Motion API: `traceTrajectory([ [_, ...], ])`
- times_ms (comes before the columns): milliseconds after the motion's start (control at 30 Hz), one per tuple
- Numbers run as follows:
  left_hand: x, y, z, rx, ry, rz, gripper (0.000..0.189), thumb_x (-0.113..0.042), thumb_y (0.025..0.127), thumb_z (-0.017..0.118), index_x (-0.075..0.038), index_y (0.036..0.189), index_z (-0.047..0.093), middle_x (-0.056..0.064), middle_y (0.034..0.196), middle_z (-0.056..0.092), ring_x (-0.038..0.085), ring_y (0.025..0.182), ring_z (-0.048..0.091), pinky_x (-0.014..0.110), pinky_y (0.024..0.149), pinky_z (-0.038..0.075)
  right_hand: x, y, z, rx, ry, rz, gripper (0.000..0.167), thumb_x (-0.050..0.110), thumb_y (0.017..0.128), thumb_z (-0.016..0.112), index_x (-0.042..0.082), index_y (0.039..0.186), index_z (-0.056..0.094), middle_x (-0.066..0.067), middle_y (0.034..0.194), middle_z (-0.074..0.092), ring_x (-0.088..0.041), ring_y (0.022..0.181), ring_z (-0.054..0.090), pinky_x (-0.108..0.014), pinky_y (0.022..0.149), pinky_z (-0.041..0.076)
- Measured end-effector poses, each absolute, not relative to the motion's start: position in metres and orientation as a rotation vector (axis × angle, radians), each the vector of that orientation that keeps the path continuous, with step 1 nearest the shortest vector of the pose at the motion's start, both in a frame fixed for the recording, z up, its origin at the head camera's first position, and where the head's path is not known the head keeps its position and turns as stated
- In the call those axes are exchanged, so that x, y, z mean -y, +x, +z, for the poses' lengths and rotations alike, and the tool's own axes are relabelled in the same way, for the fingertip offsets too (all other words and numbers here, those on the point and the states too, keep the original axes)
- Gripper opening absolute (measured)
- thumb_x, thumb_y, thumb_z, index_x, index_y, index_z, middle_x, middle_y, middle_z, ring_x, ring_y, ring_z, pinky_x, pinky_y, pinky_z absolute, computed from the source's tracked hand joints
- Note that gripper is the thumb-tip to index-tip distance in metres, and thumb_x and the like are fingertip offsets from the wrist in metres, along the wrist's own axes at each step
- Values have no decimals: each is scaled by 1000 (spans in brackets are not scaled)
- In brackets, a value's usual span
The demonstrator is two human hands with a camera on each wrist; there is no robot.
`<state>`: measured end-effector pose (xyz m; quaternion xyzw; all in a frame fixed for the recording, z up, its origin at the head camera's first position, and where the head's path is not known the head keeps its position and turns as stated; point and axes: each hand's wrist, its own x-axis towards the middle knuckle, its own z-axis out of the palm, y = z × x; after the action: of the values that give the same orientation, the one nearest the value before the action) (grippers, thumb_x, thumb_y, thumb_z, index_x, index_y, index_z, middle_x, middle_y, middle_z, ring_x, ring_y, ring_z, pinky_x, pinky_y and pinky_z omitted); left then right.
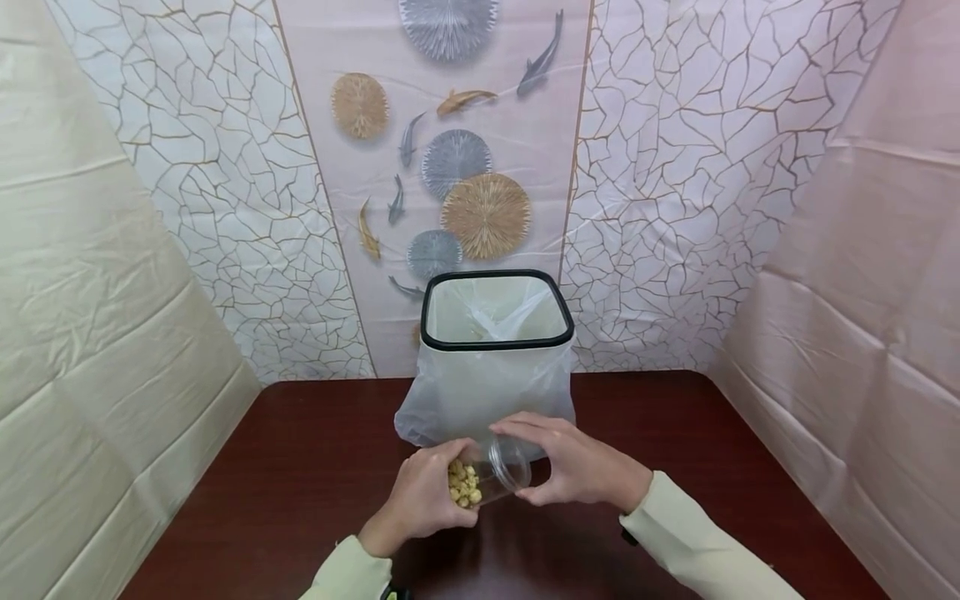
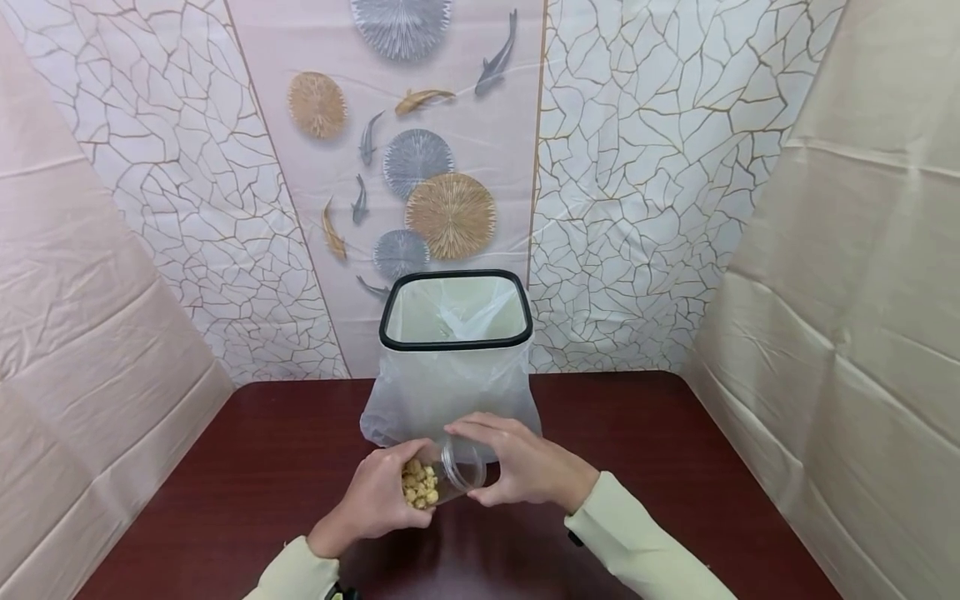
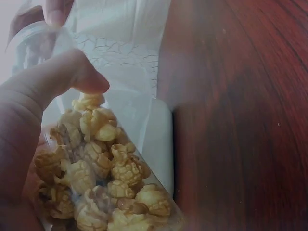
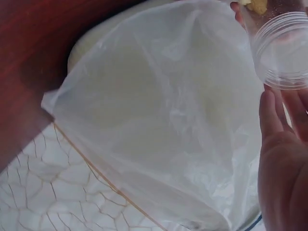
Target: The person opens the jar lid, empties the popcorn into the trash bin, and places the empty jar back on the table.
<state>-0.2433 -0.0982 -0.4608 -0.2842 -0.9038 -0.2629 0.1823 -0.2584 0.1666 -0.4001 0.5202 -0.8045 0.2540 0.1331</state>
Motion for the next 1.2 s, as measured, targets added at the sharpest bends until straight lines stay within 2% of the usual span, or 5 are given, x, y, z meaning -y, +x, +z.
traceTrajectory([
  [267,98,-243,-462,2566,-731,-662,83,-34,52,96,-17,128,69,-8,110,75,11,89,70,33,71,58,-168,-256,-393,2495,1350,715,93,38,77,93,4,153,50,-10,149,61,-20,135,60,-43,109,54],
  [500,100,-244,-464,2569,-709,-628,82,-36,52,96,-19,127,68,-11,107,73,10,88,68,32,69,56,-167,-257,-391,2577,1147,790,79,56,83,84,4,139,63,-3,123,72,-16,114,68,-40,98,58],
  [633,100,-244,-464,2570,-710,-625,81,-36,52,96,-20,126,68,-12,105,72,8,86,67,30,68,55,-166,-257,-393,2616,1139,808,72,55,82,83,2,129,68,-2,109,73,-18,101,70,-39,89,60],
  [800,99,-244,-465,2570,-712,-628,79,-35,53,96,-20,125,68,-11,105,73,8,86,67,30,68,54,-166,-259,-396,2650,1148,842,63,53,84,82,4,123,70,-1,106,73,-15,97,70,-38,87,61],
  [1200,99,-245,-465,2553,-723,-619,80,-34,52,97,-19,125,68,-11,107,74,9,87,69,31,69,56,-172,-262,-394,2535,1325,802,75,30,74,94,9,139,62,0,128,69,-17,115,68,-37,99,58],
])
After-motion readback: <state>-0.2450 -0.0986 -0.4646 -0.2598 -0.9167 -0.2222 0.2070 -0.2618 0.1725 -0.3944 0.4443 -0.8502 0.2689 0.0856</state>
